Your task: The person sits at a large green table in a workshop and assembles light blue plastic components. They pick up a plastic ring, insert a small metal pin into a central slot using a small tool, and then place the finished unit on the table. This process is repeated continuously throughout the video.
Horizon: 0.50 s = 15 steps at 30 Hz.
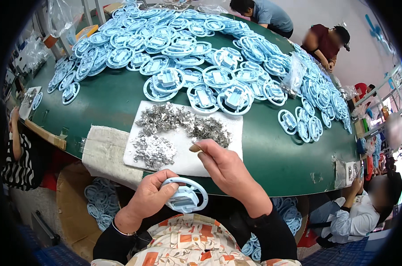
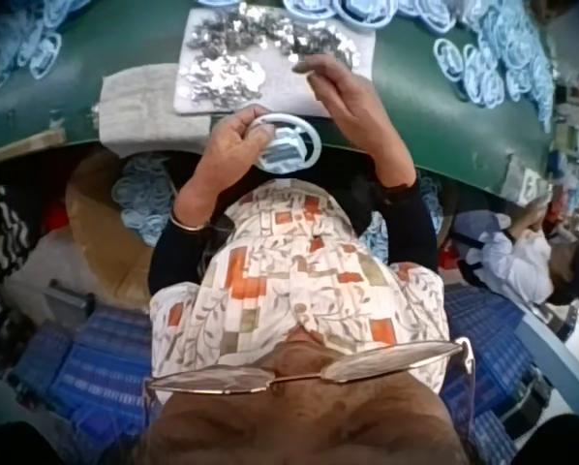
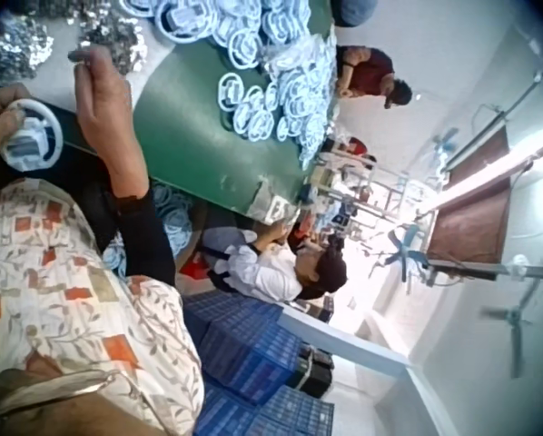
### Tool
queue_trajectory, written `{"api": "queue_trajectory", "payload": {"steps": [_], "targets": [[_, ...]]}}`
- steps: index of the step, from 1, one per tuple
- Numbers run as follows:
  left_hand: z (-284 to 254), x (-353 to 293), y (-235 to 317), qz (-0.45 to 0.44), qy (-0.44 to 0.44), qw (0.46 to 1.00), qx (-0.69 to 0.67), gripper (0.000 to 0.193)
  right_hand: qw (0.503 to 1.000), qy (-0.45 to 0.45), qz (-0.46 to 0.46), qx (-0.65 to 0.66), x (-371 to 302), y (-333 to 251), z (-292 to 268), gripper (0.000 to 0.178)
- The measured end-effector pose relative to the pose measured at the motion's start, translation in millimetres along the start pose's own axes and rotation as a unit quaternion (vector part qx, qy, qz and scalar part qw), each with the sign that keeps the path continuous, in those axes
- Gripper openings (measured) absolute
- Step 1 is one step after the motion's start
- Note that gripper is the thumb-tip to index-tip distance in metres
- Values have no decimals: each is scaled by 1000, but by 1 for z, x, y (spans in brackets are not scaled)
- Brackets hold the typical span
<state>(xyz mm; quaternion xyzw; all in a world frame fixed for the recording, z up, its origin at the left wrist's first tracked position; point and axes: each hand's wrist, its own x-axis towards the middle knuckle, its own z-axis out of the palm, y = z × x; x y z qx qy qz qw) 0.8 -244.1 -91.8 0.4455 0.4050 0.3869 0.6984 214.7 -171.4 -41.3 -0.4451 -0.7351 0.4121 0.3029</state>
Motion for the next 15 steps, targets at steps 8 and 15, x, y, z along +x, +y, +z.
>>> {"api": "queue_trajectory", "payload": {"steps": [8, 15], "targets": [[-1, 5, 11, -32, 15, 999, 32, 23, 964, -36, -85, -248, 66, 4, 28, 17], [-3, 5, 8, -21, 14, 999, 32, 29, 954, -71, -60, -285, 78, 5, 44, 14]]}}
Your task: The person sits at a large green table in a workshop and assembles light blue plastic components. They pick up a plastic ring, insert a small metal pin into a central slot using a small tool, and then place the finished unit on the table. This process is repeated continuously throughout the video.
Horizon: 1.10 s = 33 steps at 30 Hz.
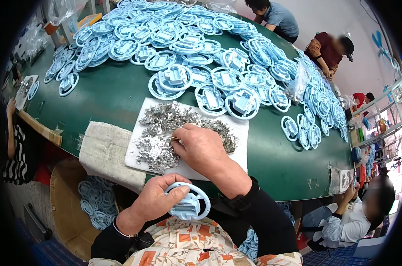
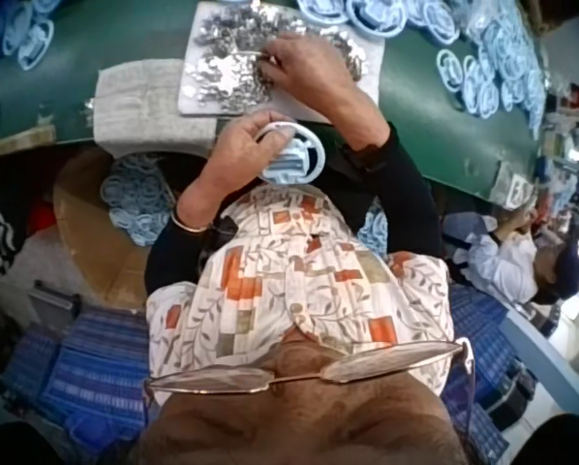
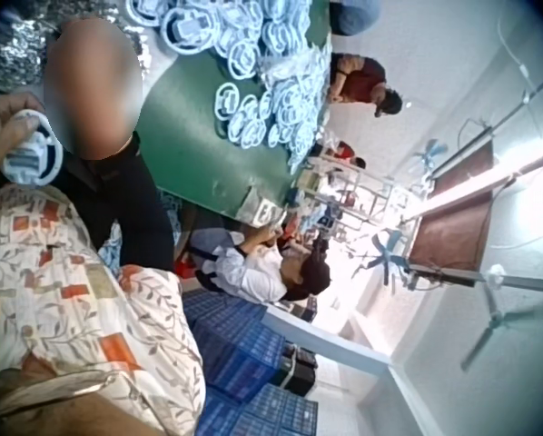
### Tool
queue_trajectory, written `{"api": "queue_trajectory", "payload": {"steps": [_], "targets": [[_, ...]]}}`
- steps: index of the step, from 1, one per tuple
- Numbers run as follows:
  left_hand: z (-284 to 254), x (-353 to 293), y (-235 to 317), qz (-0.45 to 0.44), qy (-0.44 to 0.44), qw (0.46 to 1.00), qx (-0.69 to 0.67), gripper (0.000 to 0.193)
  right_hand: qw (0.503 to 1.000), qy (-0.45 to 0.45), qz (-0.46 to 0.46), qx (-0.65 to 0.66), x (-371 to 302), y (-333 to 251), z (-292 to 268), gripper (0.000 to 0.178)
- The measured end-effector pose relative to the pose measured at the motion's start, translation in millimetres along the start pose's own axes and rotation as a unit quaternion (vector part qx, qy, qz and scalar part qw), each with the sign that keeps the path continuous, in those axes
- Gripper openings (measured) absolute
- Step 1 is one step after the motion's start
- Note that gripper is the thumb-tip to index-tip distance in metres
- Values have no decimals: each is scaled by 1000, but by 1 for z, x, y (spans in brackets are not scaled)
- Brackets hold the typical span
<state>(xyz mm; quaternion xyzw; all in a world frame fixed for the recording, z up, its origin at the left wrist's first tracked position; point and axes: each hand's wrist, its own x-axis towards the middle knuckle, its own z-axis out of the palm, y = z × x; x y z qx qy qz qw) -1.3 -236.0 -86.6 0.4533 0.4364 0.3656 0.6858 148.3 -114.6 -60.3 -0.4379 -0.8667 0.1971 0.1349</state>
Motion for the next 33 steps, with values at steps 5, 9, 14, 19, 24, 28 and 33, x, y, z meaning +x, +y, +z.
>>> {"api": "queue_trajectory", "payload": {"steps": [5, 9, 14, 19, 24, 28, 33], "targets": [[-2, 2, -1, -10, -2, 1000, 6, 26, 997, 22, 21, 75, -7, 6, -4, 14], [-1, 2, 6, -9, -1, 1000, 22, 26, 992, 64, -20, 109, -17, 13, 0, 10], [2, 2, 6, -17, 7, 1000, 17, 26, 989, 118, -71, 61, -23, 16, 4, 10], [6, 3, -1, -13, 23, 999, -20, 26, 984, 125, -43, 116, -28, 13, -2, 11], [11, 6, -5, 43, 65, 996, -34, 25, 977, 106, -25, 183, -52, 8, -22, 11], [19, 8, 6, 50, 85, 995, 13, 31, 980, 81, -22, 179, -76, 2, -32, 12], [24, 15, 1, 108, 95, 985, 99, 24, 970, 84, 3, 229, -93, 2, -36, 14]]}}
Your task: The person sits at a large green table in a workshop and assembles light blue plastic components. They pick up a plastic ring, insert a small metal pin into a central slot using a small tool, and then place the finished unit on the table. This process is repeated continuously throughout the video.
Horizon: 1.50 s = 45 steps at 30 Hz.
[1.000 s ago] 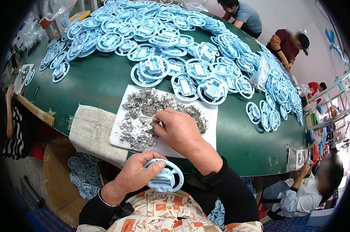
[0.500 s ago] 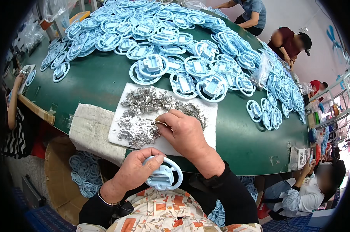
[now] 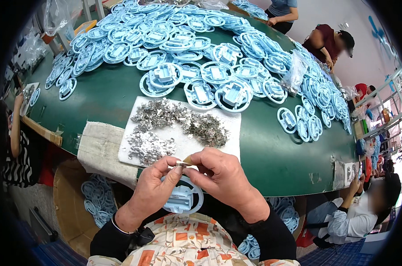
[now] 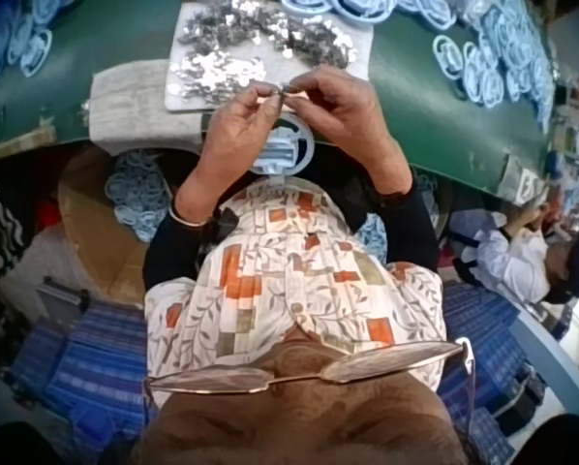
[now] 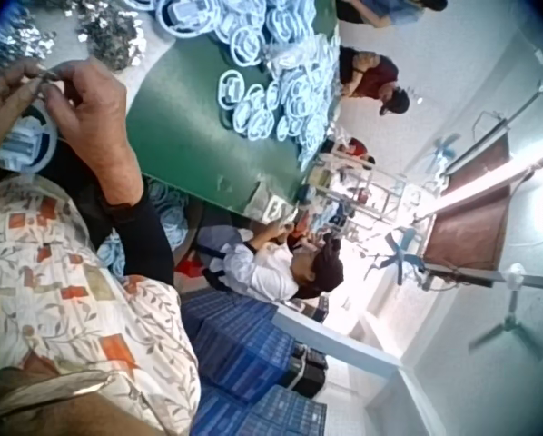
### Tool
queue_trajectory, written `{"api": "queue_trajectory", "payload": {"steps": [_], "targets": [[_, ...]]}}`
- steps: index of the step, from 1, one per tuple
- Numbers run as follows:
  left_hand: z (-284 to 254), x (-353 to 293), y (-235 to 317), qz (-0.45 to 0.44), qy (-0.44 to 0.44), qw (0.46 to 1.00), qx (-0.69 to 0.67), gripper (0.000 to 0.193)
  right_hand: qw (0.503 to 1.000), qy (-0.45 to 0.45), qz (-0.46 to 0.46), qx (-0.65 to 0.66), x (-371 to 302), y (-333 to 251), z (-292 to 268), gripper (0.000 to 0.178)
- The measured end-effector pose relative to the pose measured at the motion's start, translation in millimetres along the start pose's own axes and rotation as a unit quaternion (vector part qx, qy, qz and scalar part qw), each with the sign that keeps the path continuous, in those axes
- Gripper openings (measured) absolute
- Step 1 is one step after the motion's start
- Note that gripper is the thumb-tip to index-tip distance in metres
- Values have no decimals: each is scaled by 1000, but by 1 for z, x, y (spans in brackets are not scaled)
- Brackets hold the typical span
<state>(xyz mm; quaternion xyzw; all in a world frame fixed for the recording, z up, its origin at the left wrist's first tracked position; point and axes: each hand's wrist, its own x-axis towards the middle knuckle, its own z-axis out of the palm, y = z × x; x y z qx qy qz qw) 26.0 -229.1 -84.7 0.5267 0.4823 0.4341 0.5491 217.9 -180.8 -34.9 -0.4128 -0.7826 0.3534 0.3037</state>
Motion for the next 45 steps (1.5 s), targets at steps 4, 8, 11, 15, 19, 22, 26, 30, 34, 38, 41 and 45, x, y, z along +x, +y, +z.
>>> {"api": "queue_trajectory", "payload": {"steps": [4, 8, 11, 15, 19, 22, 26, 30, 34, 38, 41, 45], "targets": [[10, -1, -4, 15, -5, 1000, -19, 23, 998, -23, 37, 36, -6, 4, -9, 14], [16, -2, 4, -41, -42, 998, -1, 20, 977, -68, 153, 132, -16, 8, -19, 12], [20, -2, 11, -18, -53, 997, 44, 21, 952, -79, 205, 214, -26, 19, -22, 14], [25, -1, 10, -15, -62, 997, 52, 21, 934, -88, 221, 267, -29, 22, -26, 16], [30, 3, 8, -10, -65, 997, 30, 21, 930, -86, 226, 276, -32, 30, -24, 17], [32, 5, 6, -2, -58, 998, 32, 21, 924, -72, 228, 298, -37, 34, -22, 17], [34, 10, 3, -9, -30, 999, -14, 28, 916, 3, 221, 336, -41, 29, -22, 15], [28, 15, 6, -36, -16, 999, -15, 38, 959, 80, 147, 228, -59, 34, -19, 12], [33, 19, -8, -30, 21, 998, -54, 40, 980, 129, 97, 116, -69, 41, -10, 7], [36, 18, -8, -52, 19, 990, -133, 38, 986, 141, 69, 48, -68, 45, -4, 7], [35, 18, -10, -52, 16, 992, -118, 34, 989, 146, 36, 6, -64, 43, -3, 7], [33, 18, -11, -60, 11, 991, -119, 32, 991, 133, -1, -26, -63, 46, -4, 10]]}}
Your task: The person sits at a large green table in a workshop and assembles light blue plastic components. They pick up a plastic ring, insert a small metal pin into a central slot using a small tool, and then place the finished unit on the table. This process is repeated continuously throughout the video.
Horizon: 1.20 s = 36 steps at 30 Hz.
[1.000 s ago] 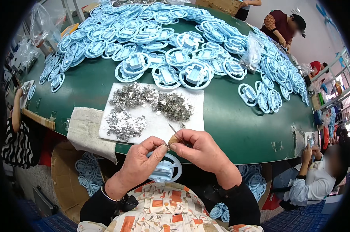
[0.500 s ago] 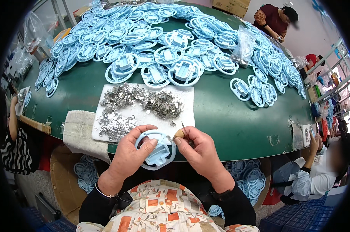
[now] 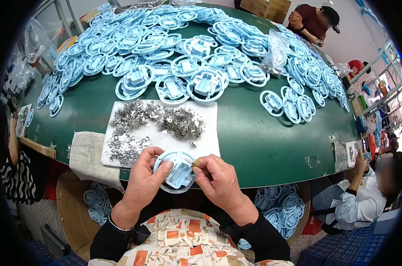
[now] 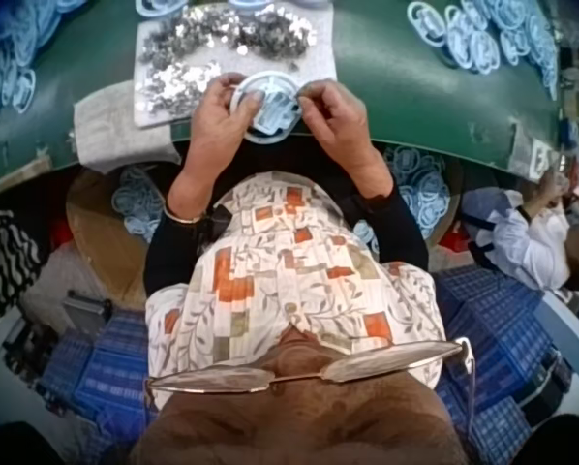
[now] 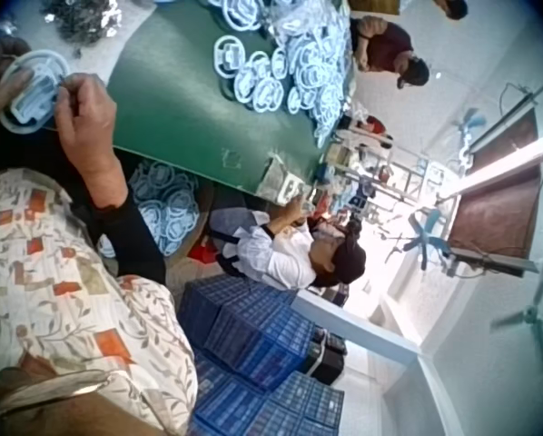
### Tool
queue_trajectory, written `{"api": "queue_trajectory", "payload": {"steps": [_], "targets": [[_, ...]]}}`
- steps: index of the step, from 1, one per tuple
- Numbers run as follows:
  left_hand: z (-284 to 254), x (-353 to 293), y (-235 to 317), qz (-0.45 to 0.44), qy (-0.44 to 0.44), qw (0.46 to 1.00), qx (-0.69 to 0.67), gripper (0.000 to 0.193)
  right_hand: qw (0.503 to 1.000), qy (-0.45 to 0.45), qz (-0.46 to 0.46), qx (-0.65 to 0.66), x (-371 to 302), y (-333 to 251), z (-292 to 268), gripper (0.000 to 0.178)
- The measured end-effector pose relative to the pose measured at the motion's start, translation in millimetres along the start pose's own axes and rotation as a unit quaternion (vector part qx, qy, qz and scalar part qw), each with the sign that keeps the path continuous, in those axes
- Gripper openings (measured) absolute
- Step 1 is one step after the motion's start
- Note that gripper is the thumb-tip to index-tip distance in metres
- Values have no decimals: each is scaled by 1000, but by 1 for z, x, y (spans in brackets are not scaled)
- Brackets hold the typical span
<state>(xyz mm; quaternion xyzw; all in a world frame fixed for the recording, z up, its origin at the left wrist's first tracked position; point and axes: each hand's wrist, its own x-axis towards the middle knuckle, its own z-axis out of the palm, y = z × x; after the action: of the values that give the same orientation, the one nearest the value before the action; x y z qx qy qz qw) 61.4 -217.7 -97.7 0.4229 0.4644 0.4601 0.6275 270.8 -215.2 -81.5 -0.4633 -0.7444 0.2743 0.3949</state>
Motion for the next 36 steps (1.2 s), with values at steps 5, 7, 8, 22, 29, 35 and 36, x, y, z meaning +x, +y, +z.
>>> {"api": "queue_trajectory", "payload": {"steps": [5, 7, 8, 22, 29, 35, 36], "targets": [[-3, 1, -4, -1, -2, 1000, 10, 31, 1000, 0, -10, 4, 1, 1, 2, 10], [-2, 1, -1, -4, -1, 1000, 23, 31, 1000, 5, -14, 10, 1, 2, 4, 8], [-2, 0, 0, -5, 0, 1000, 29, 31, 1000, -2, -12, 1, 1, 2, 3, 10], [-2, 2, -4, -5, -17, 996, 84, 36, 993, -32, 18, -112, 10, -11, 5, 15], [1, 2, -2, 9, 6, 994, 111, 33, 983, -73, -56, -156, 6, -15, 5, 31], [-1, 5, -11, 52, 15, 991, 121, 33, 990, -92, -15, -109, 5, -22, -7, 45], [-1, 4, -9, 40, 13, 993, 113, 33, 989, -99, -18, -111, 3, -20, -8, 46]]}}
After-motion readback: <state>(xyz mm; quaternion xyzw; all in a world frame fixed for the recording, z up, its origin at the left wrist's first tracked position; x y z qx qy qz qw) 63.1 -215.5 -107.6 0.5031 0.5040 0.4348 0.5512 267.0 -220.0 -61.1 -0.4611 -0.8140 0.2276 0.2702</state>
